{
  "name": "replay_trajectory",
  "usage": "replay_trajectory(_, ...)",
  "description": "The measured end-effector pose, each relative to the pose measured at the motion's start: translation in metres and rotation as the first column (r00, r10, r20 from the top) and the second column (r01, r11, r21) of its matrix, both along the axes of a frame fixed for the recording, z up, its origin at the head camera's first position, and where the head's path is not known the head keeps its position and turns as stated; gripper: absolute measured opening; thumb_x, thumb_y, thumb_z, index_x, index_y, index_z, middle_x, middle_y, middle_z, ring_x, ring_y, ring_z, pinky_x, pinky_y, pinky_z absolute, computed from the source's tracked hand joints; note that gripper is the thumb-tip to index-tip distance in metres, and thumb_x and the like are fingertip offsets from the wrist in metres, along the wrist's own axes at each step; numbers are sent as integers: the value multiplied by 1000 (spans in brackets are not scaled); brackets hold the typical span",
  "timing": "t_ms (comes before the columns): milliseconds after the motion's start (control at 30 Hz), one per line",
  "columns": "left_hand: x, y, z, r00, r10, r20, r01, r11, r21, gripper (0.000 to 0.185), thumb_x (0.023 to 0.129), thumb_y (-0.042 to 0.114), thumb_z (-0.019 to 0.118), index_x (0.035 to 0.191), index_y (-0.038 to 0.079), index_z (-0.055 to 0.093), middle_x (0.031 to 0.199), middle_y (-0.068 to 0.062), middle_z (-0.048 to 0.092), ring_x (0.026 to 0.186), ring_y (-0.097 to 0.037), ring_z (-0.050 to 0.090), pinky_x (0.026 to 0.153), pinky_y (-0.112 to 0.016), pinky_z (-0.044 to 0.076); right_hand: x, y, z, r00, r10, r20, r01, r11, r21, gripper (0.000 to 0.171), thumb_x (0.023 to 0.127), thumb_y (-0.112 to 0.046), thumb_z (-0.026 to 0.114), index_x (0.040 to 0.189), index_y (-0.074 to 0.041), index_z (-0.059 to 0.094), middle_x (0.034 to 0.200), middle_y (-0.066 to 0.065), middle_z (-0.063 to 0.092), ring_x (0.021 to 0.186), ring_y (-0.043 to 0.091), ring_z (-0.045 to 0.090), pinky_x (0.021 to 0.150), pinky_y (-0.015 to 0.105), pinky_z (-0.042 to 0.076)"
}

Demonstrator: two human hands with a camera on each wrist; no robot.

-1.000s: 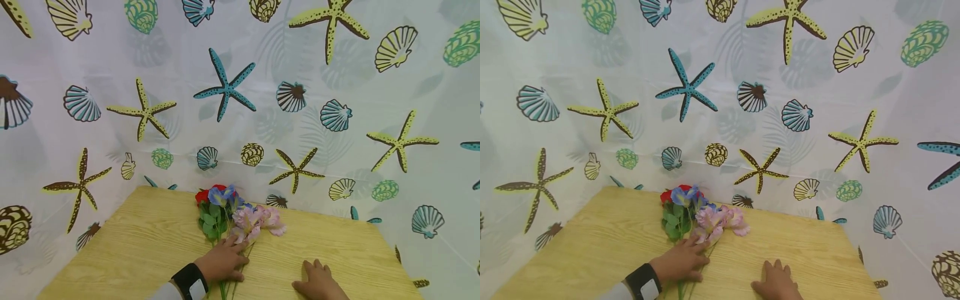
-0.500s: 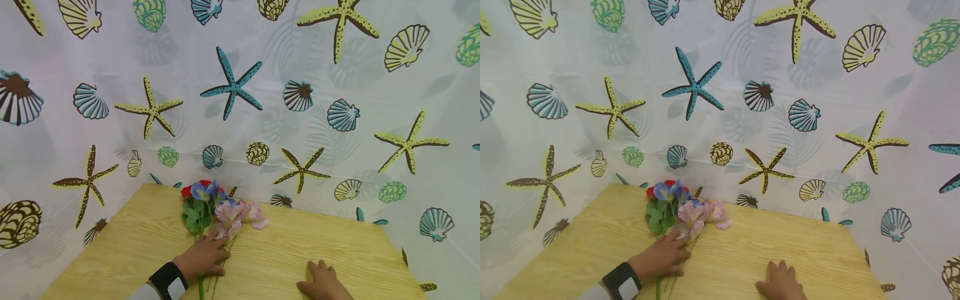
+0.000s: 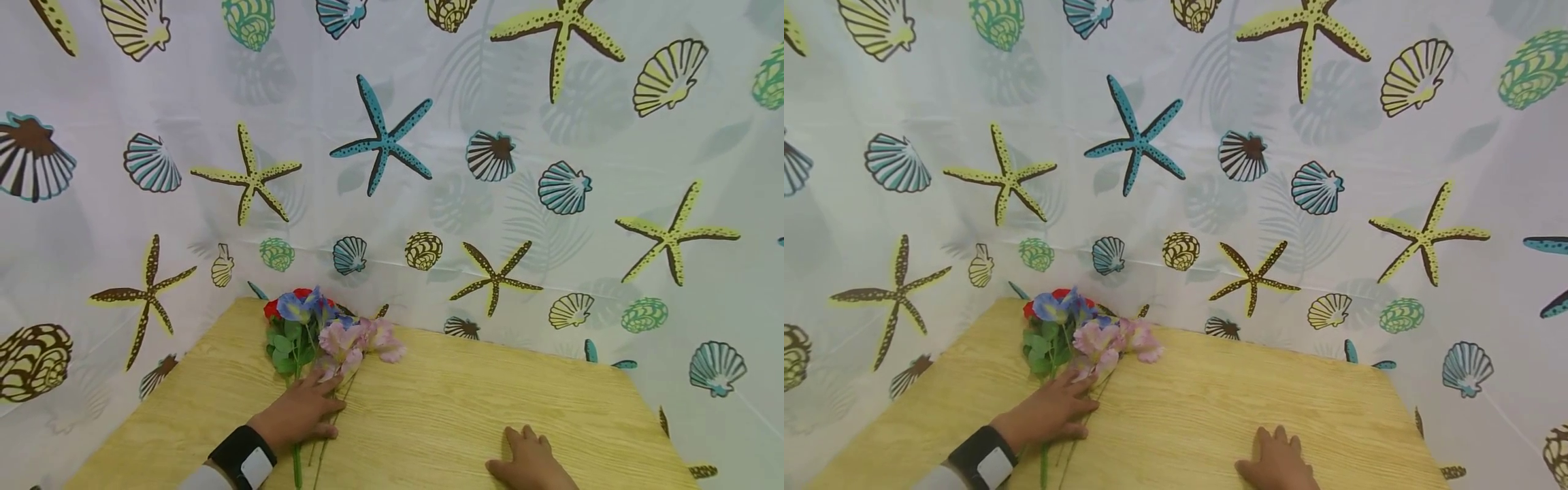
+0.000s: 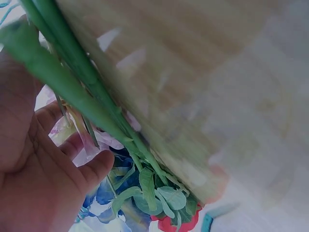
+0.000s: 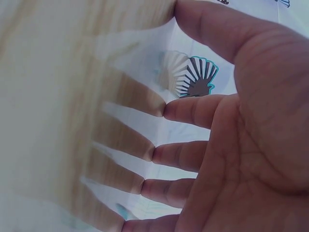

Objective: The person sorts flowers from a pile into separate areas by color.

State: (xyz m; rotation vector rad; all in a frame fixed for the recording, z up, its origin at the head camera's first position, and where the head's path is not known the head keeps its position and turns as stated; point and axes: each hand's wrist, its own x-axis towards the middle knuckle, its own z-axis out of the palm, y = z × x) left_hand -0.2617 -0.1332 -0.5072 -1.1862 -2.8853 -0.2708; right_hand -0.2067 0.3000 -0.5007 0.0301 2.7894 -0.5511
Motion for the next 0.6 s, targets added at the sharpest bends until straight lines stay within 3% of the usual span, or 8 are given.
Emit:
replay_trajectory(200, -1, -20, 2, 1000, 17, 11, -17, 1000, 24, 52, 85, 51, 56, 127, 20, 58, 147, -14, 29, 131, -47, 20, 88, -65, 33, -1, 2, 0, 1000, -4, 11, 4, 1000, -5, 94, 71, -59, 67, 130, 10, 43, 131, 45, 25, 115, 69, 14, 83, 74, 24)
replay_trajectory(600, -7, -47, -8, 998, 69, -1, -69, 996, 48, 52, 85, 50, 58, 125, 18, 60, 145, -15, 31, 129, -48, 22, 86, -64, 35, 1, 2, 2, 1000, 24, -14, -24, 1000, 9, 91, 74, -58, 66, 129, 10, 43, 129, 45, 27, 114, 69, 17, 82, 74, 26)
